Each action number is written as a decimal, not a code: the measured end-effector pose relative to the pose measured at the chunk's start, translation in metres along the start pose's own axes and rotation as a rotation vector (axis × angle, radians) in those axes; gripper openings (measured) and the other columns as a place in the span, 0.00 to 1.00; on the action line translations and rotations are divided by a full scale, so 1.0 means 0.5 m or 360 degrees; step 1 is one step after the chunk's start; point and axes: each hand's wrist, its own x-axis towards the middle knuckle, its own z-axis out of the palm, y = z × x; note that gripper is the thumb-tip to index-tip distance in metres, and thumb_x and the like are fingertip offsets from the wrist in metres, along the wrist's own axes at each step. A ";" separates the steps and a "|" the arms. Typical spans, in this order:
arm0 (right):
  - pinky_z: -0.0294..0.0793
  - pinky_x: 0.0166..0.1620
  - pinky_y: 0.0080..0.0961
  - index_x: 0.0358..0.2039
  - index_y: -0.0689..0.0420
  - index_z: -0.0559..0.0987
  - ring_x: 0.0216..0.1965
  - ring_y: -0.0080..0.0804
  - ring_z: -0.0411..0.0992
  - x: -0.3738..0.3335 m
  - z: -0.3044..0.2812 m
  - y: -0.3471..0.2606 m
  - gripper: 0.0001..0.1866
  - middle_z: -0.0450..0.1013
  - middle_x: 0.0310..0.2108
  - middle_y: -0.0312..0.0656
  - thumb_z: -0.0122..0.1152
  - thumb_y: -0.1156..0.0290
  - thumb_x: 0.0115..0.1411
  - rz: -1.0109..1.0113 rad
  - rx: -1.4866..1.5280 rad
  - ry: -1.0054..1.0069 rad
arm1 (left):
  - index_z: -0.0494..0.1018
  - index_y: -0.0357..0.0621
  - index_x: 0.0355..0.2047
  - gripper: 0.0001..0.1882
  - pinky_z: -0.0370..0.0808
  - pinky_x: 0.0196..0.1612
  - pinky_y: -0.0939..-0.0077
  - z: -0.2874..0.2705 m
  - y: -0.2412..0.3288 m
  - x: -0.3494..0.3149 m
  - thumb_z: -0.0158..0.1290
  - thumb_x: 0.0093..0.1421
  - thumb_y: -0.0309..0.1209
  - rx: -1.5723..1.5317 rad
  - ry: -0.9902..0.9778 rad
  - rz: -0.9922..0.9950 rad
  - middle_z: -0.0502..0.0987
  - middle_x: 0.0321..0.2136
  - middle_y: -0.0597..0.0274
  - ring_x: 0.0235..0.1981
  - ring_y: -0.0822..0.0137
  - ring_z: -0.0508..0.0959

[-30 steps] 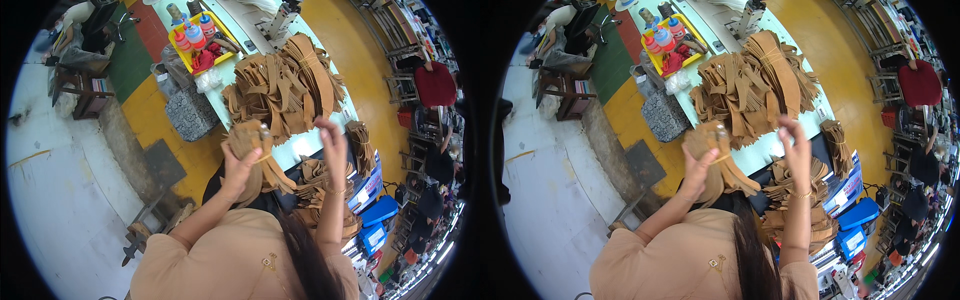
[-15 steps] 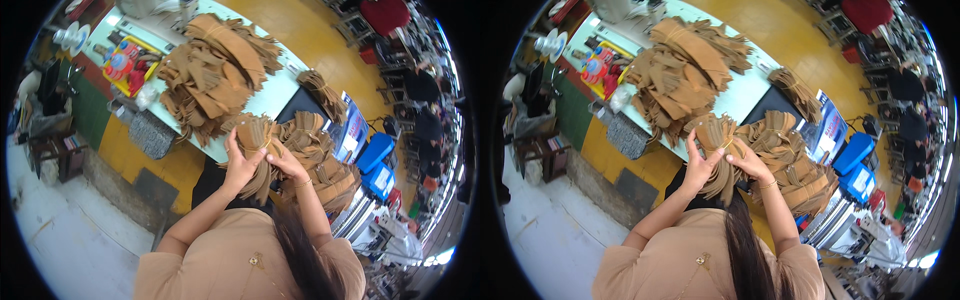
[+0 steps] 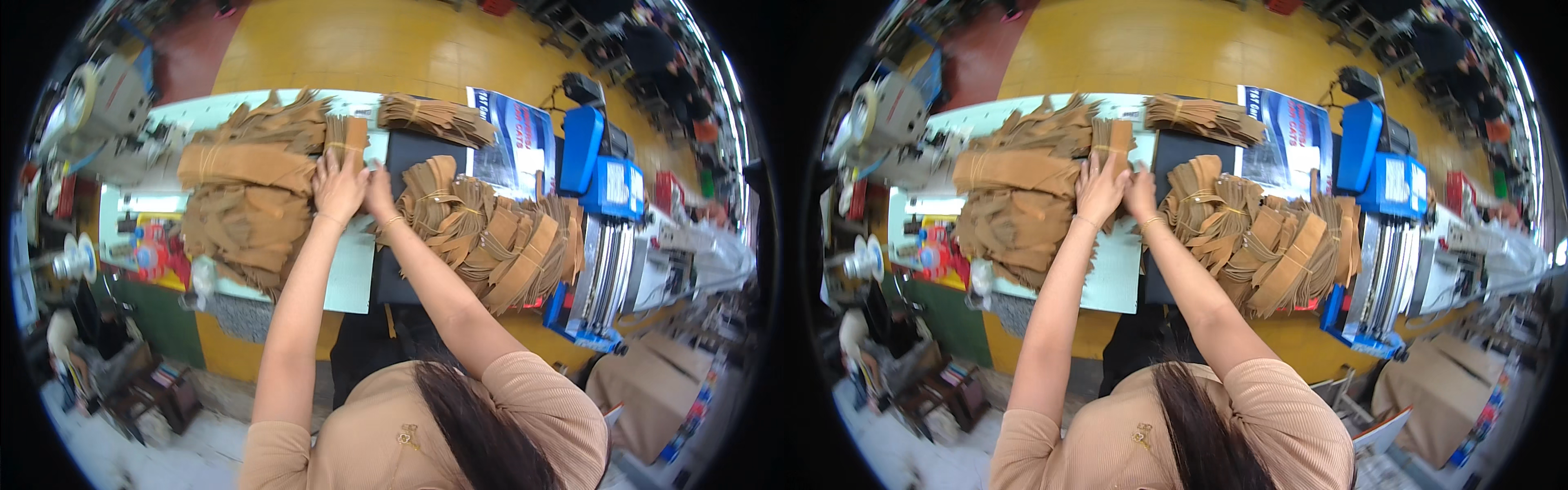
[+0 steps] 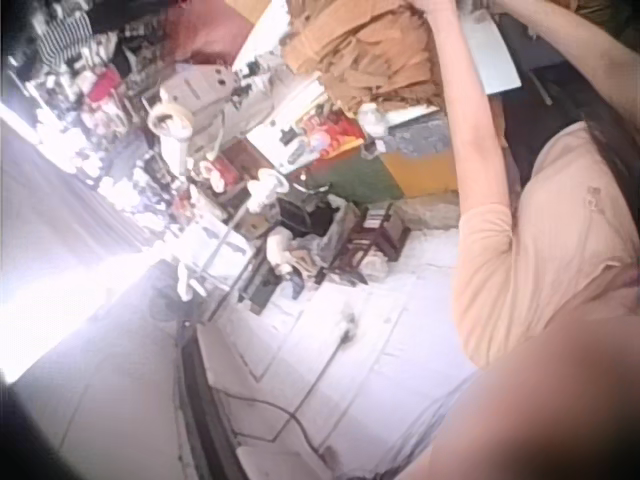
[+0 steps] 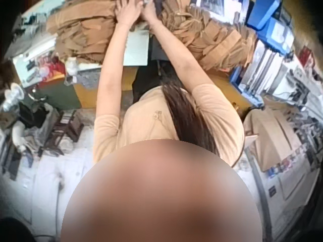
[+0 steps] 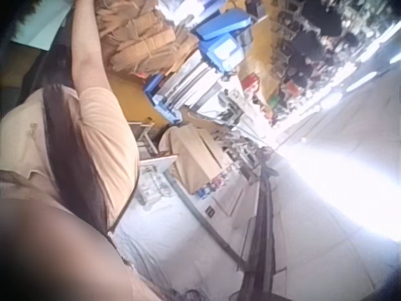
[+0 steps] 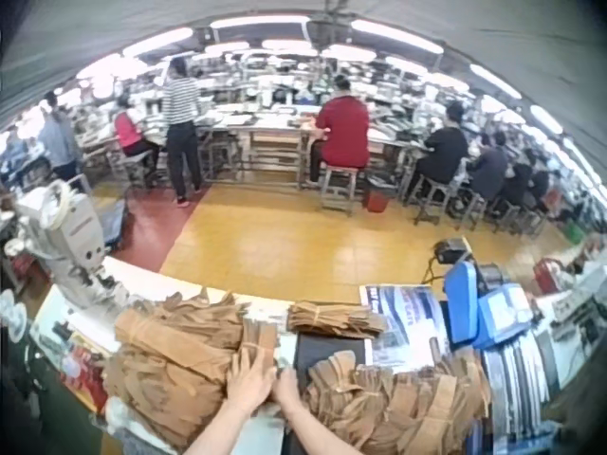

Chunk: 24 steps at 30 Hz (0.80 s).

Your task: The person sorts and stacks brown leather pieces on a worktable, then walks to another station to inspect a bundle of dark leather strips. She returns to the first table and adjusts a blue industrial machine, preparing it for use.

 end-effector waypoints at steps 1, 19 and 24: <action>0.66 0.55 0.49 0.63 0.50 0.62 0.52 0.57 0.65 -0.003 0.012 0.015 0.28 0.62 0.56 0.52 0.50 0.63 0.63 -0.0035 -0.0327 -0.0086 | 0.52 0.54 0.68 0.33 0.48 0.67 0.48 0.023 -0.012 0.006 0.41 0.66 0.51 0.0192 -0.0250 -0.0060 0.43 0.69 0.41 0.68 0.42 0.47; 0.60 0.57 0.41 0.49 0.62 0.72 0.53 0.47 0.61 -0.358 -0.647 0.012 0.22 0.65 0.49 0.51 0.62 0.62 0.59 -0.0174 -0.0660 0.1083 | 0.63 0.25 0.55 0.40 0.60 0.61 0.53 0.154 0.189 -0.108 0.52 0.59 0.55 -0.0825 -0.0086 0.0106 0.64 0.54 0.33 0.57 0.38 0.63; 0.52 0.65 0.48 0.57 0.70 0.66 0.63 0.59 0.52 -0.379 -0.648 0.081 0.41 0.57 0.61 0.62 0.52 0.42 0.61 0.0531 -0.0948 0.0654 | 0.60 0.17 0.53 0.52 0.69 0.54 0.59 0.213 0.182 0.042 0.54 0.54 0.64 -0.1374 -0.0613 -0.0699 0.66 0.53 0.32 0.51 0.44 0.71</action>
